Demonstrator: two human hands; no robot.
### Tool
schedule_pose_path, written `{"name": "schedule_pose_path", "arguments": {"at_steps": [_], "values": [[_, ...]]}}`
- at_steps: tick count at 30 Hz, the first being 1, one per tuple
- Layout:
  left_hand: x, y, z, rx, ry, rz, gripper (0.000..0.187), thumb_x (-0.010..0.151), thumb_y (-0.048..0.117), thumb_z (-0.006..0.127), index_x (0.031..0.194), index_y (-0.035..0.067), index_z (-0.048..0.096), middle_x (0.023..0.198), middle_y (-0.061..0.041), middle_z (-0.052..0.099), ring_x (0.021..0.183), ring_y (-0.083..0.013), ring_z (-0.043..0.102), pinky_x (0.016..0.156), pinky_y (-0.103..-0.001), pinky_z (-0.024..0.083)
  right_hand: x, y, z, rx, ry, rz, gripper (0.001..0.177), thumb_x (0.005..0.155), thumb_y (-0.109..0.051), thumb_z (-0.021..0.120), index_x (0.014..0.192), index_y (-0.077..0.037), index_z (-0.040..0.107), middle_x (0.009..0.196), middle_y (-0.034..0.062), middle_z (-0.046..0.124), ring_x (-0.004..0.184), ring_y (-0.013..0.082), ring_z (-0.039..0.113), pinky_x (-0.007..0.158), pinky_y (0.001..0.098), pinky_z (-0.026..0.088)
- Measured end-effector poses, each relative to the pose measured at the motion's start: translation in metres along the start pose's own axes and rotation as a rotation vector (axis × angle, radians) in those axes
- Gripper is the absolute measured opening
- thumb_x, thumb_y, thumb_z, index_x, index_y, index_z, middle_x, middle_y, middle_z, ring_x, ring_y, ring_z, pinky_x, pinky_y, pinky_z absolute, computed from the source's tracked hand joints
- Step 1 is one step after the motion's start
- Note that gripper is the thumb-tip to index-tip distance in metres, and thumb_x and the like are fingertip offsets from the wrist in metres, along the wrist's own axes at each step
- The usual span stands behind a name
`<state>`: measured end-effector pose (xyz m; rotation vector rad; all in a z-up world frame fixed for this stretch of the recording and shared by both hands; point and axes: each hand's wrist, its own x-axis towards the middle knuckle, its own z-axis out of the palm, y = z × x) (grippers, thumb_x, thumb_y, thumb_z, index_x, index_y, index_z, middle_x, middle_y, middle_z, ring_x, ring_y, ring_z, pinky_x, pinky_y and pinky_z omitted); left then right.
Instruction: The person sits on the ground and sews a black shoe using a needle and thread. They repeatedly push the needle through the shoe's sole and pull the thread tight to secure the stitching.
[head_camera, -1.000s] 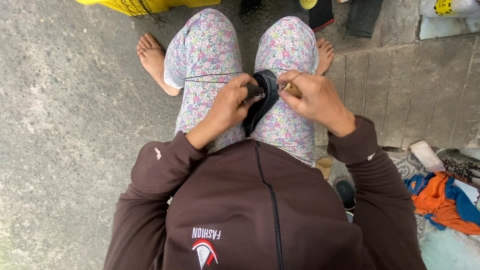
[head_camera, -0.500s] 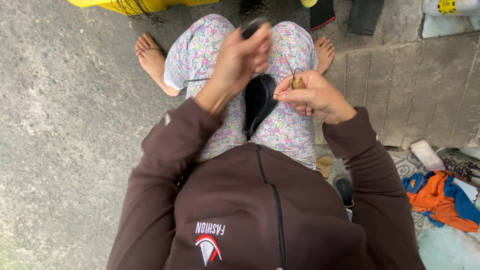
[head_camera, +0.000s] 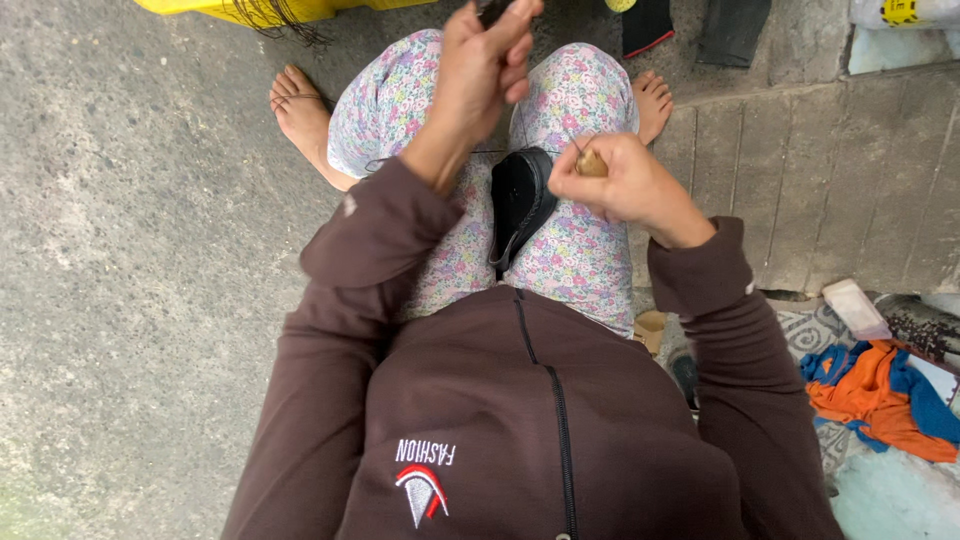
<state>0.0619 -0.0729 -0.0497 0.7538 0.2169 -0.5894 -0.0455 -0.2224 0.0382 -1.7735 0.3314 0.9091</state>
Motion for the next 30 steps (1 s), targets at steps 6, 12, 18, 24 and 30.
{"name": "schedule_pose_path", "arguments": {"at_steps": [6, 12, 18, 24, 30], "values": [[-0.086, 0.078, -0.040, 0.999, -0.124, 0.488, 0.020, 0.099, 0.022, 0.059, 0.110, 0.005, 0.060, 0.102, -0.005, 0.068, 0.092, -0.0130, 0.062, 0.082, -0.028, 0.049, -0.005, -0.004, 0.019, -0.493, 0.242, -0.139, 0.048, 0.082, -0.041, 0.071, 0.117, -0.012, 0.055, 0.089, 0.0065, 0.064, 0.073, 0.0225, 0.059, 0.067, 0.0329, 0.041], [-0.186, 0.137, -0.056, 1.575, -0.377, 0.304, 0.030, 0.087, 0.004, 0.069, 0.063, -0.003, 0.052, 0.052, -0.023, 0.053, 0.048, -0.0454, 0.050, 0.051, -0.045, 0.041, -0.039, 0.039, 0.021, -0.353, 0.325, -0.280, 0.036, 0.084, -0.017, 0.073, 0.116, -0.004, 0.062, 0.083, 0.0269, 0.068, 0.078, 0.0411, 0.068, 0.069, 0.0461, 0.054], [-0.225, 0.138, -0.052, 1.673, -0.334, 0.281, 0.011, 0.083, 0.014, 0.074, 0.081, 0.004, 0.070, 0.056, -0.011, 0.063, 0.054, -0.0318, 0.064, 0.050, -0.035, 0.045, -0.060, 0.110, 0.047, -0.222, 0.613, -0.428, 0.038, 0.083, -0.006, 0.075, 0.119, -0.007, 0.063, 0.049, 0.0101, 0.054, 0.045, 0.0170, 0.049, 0.045, 0.0271, 0.041], [-0.228, 0.133, -0.057, 1.548, -0.309, 0.356, 0.012, 0.085, 0.013, 0.074, 0.096, 0.007, 0.072, 0.059, -0.006, 0.065, 0.052, -0.0229, 0.064, 0.051, -0.030, 0.048, -0.057, 0.120, 0.070, -0.176, 0.734, -0.419, 0.036, 0.089, -0.009, 0.070, 0.123, -0.005, 0.061, 0.060, 0.0142, 0.061, 0.050, 0.0204, 0.054, 0.047, 0.0298, 0.042], [-0.244, 0.140, -0.060, 1.583, -0.271, 0.434, 0.015, 0.083, 0.010, 0.076, 0.096, 0.005, 0.073, 0.063, -0.012, 0.066, 0.056, -0.0275, 0.065, 0.052, -0.031, 0.049, -0.062, 0.115, 0.075, -0.084, 0.786, -0.373, 0.034, 0.090, -0.010, 0.068, 0.123, -0.008, 0.064, 0.066, 0.0136, 0.062, 0.056, 0.0174, 0.055, 0.052, 0.0293, 0.045]]}}
